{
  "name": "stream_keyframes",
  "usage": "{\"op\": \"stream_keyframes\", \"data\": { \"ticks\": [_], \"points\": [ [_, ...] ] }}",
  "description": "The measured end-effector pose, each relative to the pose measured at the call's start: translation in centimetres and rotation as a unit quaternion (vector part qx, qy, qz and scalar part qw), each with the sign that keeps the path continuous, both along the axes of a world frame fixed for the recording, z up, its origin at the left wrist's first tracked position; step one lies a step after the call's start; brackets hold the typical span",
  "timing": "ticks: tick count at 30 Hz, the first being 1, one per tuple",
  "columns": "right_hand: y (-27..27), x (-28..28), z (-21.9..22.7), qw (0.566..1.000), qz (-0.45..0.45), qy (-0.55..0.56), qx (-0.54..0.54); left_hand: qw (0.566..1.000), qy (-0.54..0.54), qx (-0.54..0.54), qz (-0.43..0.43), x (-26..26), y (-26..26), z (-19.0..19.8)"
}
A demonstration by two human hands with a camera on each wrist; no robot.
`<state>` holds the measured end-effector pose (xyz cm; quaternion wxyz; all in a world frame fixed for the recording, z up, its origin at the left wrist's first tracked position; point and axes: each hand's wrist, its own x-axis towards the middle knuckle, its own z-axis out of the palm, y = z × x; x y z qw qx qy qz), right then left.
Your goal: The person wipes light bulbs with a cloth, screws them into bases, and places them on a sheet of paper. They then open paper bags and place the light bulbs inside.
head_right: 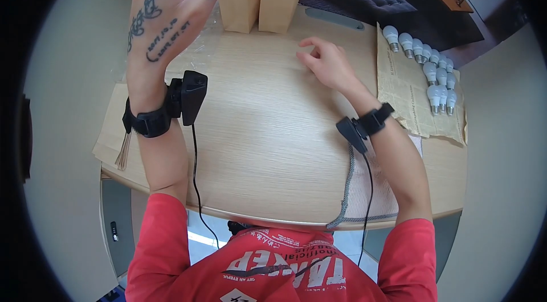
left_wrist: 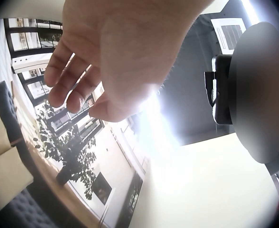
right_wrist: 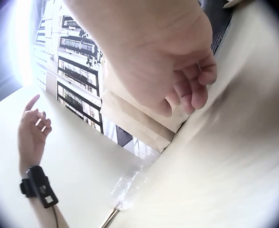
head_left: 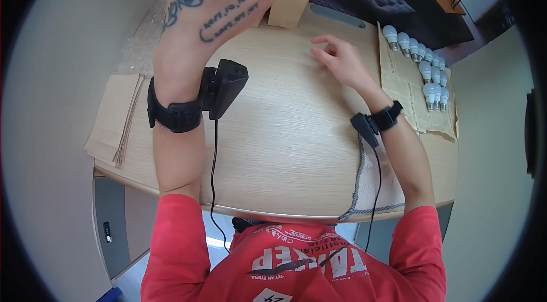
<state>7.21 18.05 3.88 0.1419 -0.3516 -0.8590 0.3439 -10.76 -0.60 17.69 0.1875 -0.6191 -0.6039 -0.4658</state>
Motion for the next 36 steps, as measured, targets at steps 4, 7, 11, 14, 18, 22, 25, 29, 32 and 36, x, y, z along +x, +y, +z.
{"op": "stream_keyframes", "data": {
  "ticks": [4,7,11,14,18,22,25,29,32,36],
  "points": [
    [-1.4,2.8,0.1,0.991,-0.01,0.09,-0.098,1.0,0.017,-0.015,-0.012,0.8,0.7,0.4],
    [-2.2,3.5,-1.1,0.977,-0.016,0.161,-0.138,0.999,0.03,-0.027,-0.023,1.6,1.4,0.8],
    [-2.4,4.1,-3.8,0.957,-0.021,0.22,-0.191,0.998,0.037,-0.049,-0.03,2.2,1.9,1.1],
    [-2.2,4.4,-4.0,0.942,-0.018,0.243,-0.231,0.998,0.037,-0.044,-0.016,2.3,2.8,0.3],
    [-2.2,4.6,-4.1,0.93,-0.011,0.265,-0.255,0.996,0.024,-0.083,-0.013,2.9,2.6,-0.8],
    [-2.0,4.8,-4.2,0.935,0.006,0.255,-0.249,0.987,0.041,-0.158,0.011,1.6,0.9,-2.3],
    [-2.0,4.6,-4.4,0.942,0.008,0.248,-0.227,0.976,0.049,-0.204,0.063,-1.3,-1.3,-3.7],
    [-1.9,4.8,-4.7,0.945,0.009,0.243,-0.218,0.945,0.007,-0.285,0.161,-5.5,-5.5,-6.1],
    [-1.8,4.7,-5.0,0.947,0.011,0.242,-0.21,0.916,-0.014,-0.325,0.234,-8.7,-9.6,-8.7],
    [-1.6,4.6,-5.3,0.952,0.013,0.234,-0.198,0.879,0.075,-0.339,0.328,-11.4,-14.6,-11.7]
  ]
}}
